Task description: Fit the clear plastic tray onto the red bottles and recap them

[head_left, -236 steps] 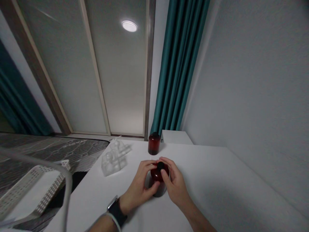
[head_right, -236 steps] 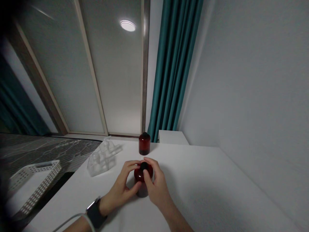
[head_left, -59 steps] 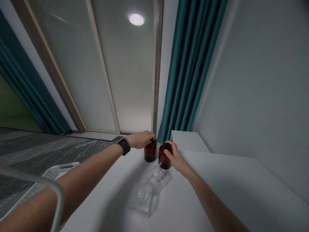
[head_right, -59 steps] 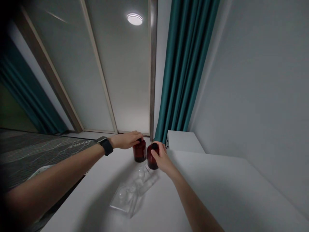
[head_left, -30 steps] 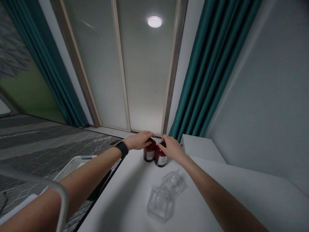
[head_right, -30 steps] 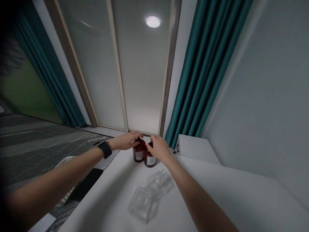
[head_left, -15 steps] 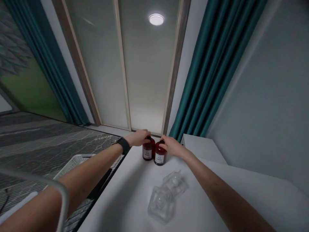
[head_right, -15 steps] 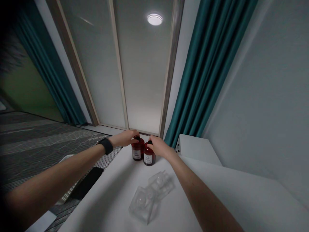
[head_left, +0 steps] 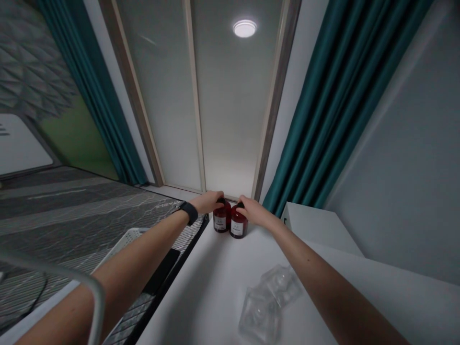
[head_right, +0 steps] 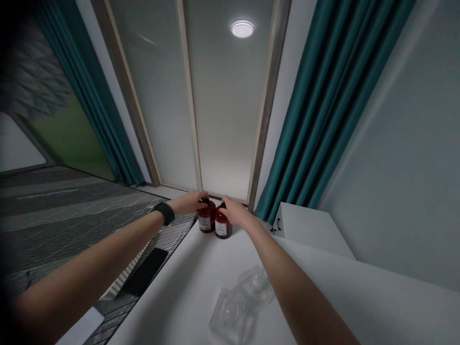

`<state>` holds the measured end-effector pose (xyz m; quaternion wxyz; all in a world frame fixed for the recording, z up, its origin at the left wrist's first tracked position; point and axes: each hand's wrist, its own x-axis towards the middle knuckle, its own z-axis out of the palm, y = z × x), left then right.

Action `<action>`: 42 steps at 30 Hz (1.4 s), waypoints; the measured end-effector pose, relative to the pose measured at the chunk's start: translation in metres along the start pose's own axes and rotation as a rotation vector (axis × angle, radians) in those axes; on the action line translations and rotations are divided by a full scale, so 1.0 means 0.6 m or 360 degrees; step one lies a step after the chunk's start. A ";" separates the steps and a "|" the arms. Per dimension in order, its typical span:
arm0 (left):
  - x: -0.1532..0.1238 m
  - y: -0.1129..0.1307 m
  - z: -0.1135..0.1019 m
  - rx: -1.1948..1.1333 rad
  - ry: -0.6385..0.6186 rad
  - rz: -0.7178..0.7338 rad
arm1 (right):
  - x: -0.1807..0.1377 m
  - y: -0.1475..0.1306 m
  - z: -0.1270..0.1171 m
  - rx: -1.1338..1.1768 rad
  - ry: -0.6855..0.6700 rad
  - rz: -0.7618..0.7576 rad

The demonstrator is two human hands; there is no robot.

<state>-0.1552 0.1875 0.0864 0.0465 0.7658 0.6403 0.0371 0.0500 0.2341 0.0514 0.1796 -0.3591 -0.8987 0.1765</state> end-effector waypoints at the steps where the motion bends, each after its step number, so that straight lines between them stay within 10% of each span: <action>1: 0.001 -0.005 0.000 -0.0005 -0.0001 -0.0017 | 0.006 -0.001 0.001 0.0006 -0.0006 -0.0005; 42: 0.002 -0.017 -0.010 -0.0106 -0.0044 -0.0049 | 0.029 0.018 0.013 0.0019 -0.0041 -0.0074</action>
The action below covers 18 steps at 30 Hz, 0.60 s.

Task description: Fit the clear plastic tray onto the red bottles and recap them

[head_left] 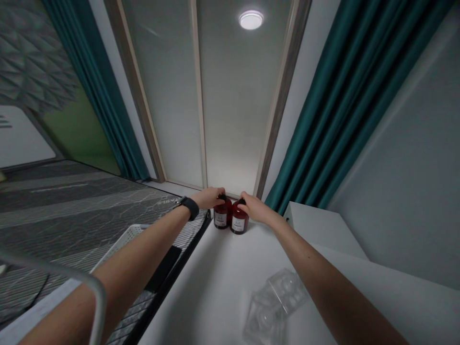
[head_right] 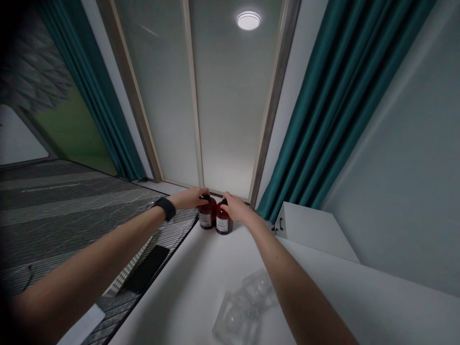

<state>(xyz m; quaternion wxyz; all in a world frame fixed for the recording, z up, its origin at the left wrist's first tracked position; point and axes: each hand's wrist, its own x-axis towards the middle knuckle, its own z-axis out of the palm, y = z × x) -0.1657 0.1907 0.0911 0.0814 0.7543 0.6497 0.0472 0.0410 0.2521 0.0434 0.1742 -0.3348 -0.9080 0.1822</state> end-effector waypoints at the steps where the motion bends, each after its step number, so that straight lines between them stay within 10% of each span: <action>1: -0.001 0.001 -0.001 0.0002 -0.0001 0.0000 | 0.000 0.000 0.000 0.0001 -0.0005 0.0007; 18: -0.011 -0.004 0.015 0.0015 0.0135 0.0040 | -0.005 -0.004 0.005 0.0126 0.0055 -0.0015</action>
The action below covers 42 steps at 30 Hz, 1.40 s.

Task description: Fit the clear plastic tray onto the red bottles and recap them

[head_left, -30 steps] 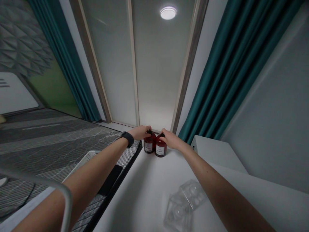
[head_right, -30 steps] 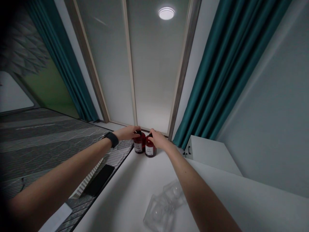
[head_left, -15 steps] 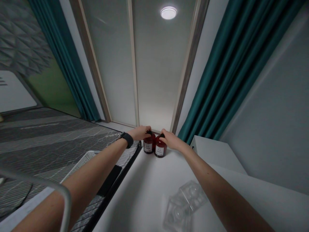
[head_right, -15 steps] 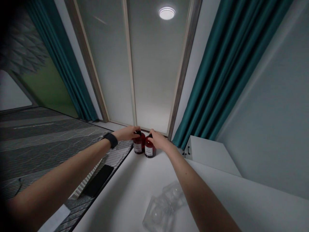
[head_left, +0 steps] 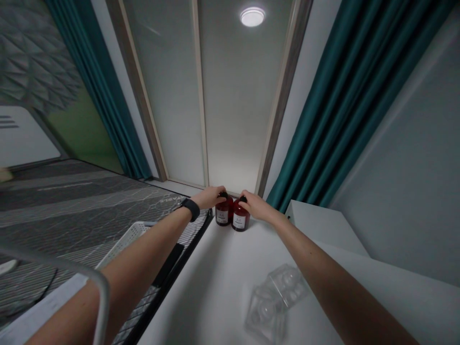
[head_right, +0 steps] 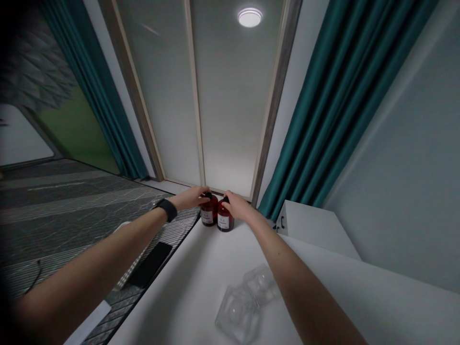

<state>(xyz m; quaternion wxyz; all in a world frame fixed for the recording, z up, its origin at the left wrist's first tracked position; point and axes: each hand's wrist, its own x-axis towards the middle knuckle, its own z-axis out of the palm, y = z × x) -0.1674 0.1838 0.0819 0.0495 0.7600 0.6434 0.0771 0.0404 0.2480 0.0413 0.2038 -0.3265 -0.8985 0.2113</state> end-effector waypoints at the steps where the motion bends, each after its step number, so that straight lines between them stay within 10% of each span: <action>1: -0.002 0.000 0.005 0.0003 0.0029 0.0001 | -0.001 -0.002 0.000 0.0012 0.0010 0.0005; 16: -0.078 0.070 0.039 0.0052 0.0634 0.0334 | -0.069 -0.004 -0.011 0.0255 0.0165 0.0047; 30: -0.192 0.198 0.074 -0.0226 0.0122 0.0975 | -0.226 -0.023 -0.026 0.0446 0.0306 -0.0026; 42: -0.237 0.214 0.150 -0.0660 -0.0123 0.0813 | -0.366 0.050 0.038 0.0773 0.0910 0.0219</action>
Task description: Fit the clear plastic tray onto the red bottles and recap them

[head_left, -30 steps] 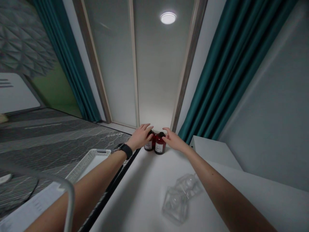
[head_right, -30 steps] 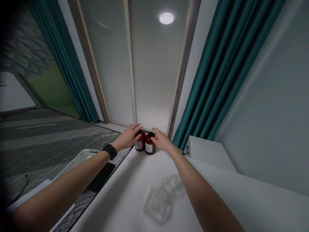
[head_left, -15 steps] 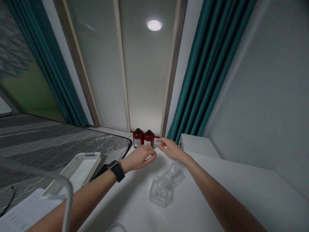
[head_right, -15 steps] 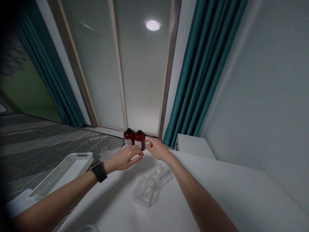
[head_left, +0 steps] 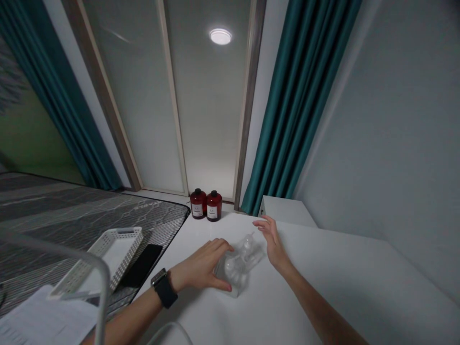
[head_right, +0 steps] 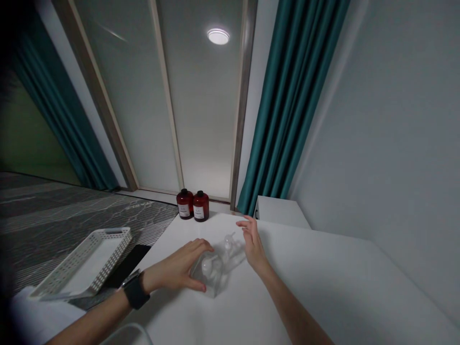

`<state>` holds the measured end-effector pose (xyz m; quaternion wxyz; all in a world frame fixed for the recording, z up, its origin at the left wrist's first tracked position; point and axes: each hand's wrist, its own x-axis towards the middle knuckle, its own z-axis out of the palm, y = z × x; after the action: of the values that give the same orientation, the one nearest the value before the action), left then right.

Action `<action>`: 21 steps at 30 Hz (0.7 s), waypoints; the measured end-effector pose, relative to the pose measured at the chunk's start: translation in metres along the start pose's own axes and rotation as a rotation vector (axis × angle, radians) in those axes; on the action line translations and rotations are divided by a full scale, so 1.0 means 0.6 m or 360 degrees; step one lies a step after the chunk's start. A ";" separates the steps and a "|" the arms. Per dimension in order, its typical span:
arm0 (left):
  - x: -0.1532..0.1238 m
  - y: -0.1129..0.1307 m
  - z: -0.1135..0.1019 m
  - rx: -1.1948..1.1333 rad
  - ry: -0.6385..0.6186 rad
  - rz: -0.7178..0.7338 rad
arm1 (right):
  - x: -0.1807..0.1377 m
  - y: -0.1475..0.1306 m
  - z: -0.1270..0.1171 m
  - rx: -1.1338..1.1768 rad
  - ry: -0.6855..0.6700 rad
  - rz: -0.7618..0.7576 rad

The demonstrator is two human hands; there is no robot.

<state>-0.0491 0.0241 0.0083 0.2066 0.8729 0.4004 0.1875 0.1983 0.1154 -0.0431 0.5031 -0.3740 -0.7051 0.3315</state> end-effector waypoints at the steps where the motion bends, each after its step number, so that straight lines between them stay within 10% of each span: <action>1: -0.001 -0.005 0.003 -0.0076 0.0002 0.0000 | -0.011 0.008 0.000 0.0002 -0.0026 0.0014; 13: -0.045 -0.056 0.020 -0.0560 0.0343 -0.0281 | -0.087 -0.017 0.022 -0.0232 -0.0272 -0.0001; 21: -0.042 -0.046 0.051 -0.0596 0.0421 -0.0147 | -0.106 -0.033 0.041 -0.0624 0.0004 0.0144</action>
<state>-0.0664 0.0146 -0.0356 0.3189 0.7679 0.4217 0.3615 0.1845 0.0486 -0.0622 0.4062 -0.4965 -0.7380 0.2094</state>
